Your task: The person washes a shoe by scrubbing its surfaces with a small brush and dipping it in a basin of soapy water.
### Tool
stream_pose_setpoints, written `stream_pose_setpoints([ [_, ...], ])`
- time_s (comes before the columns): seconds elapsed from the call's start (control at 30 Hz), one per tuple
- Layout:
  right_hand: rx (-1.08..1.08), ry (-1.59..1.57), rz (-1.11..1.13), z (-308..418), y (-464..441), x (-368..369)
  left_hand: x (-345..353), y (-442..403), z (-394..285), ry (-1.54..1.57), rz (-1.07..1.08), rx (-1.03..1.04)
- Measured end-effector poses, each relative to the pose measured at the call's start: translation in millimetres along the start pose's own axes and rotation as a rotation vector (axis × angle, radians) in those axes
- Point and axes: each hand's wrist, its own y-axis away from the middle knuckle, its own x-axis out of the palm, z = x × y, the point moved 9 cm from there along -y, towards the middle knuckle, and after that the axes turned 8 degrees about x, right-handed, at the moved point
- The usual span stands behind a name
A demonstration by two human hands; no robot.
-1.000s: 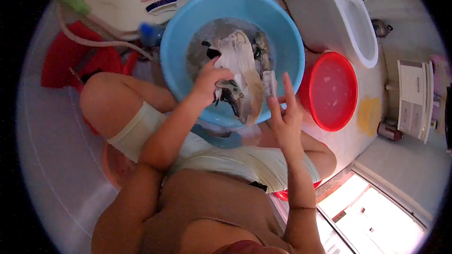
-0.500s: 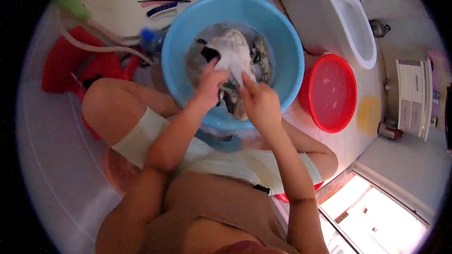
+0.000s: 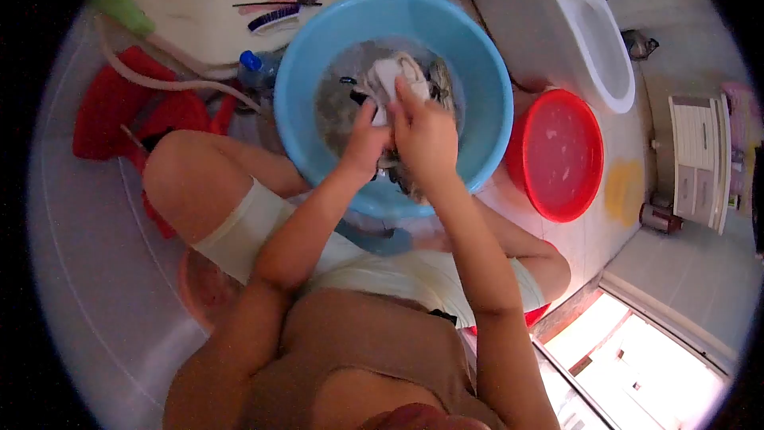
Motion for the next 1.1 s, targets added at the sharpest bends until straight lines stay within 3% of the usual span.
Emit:
stream_pose_setpoints([
  [0.13, 0.118, -0.102, 0.149, -33.2, 48.4, 0.3, -19.7, -10.0, 3.3, -0.029, 0.037, -0.069],
  [0.17, 0.077, 0.039, 0.141, -33.4, 38.3, 2.6, -11.7, -5.7, 2.8, -0.055, 0.051, -0.041],
  [0.27, -0.004, 0.021, -0.070, -3.4, -9.7, -16.2, 8.5, 5.0, 2.7, -0.124, 0.111, 0.056],
  [0.4, 0.042, 0.029, 0.199, -20.9, 25.4, 3.3, -12.1, -3.2, -6.3, -0.243, 0.081, 0.004],
  [0.43, 0.063, -0.169, 0.161, -30.6, 40.3, 7.2, -16.0, -8.6, -11.9, -0.256, 0.060, -0.028],
  [0.53, 0.093, -0.161, 0.113, -22.8, 11.4, -7.0, 4.1, -4.9, -29.3, -0.376, 0.096, 0.183],
  [0.67, 0.032, -0.166, -0.018, -9.9, -1.4, -15.2, 6.8, -4.0, -20.3, -0.403, 0.159, 0.140],
  [0.8, 0.063, -0.082, 0.074, -29.8, 22.0, -7.1, 5.7, -9.8, -17.1, -0.440, 0.231, 0.214],
  [0.83, 0.030, -0.120, 0.019, -30.7, 10.7, -13.9, 3.5, -5.8, -1.5, -0.472, 0.180, 0.099],
  [0.93, 0.217, 0.062, 0.126, -26.2, -33.2, -21.6, 34.9, 17.1, -14.7, -1.062, 0.408, 0.338],
  [1.07, 0.051, -0.078, 0.027, -32.3, 16.0, -20.1, 11.5, 7.7, -13.5, -0.854, 0.254, 0.437],
  [1.1, 0.097, -0.109, 0.048, -27.0, 22.8, -26.9, 10.6, 7.2, -20.2, -0.794, 0.247, 0.420],
])
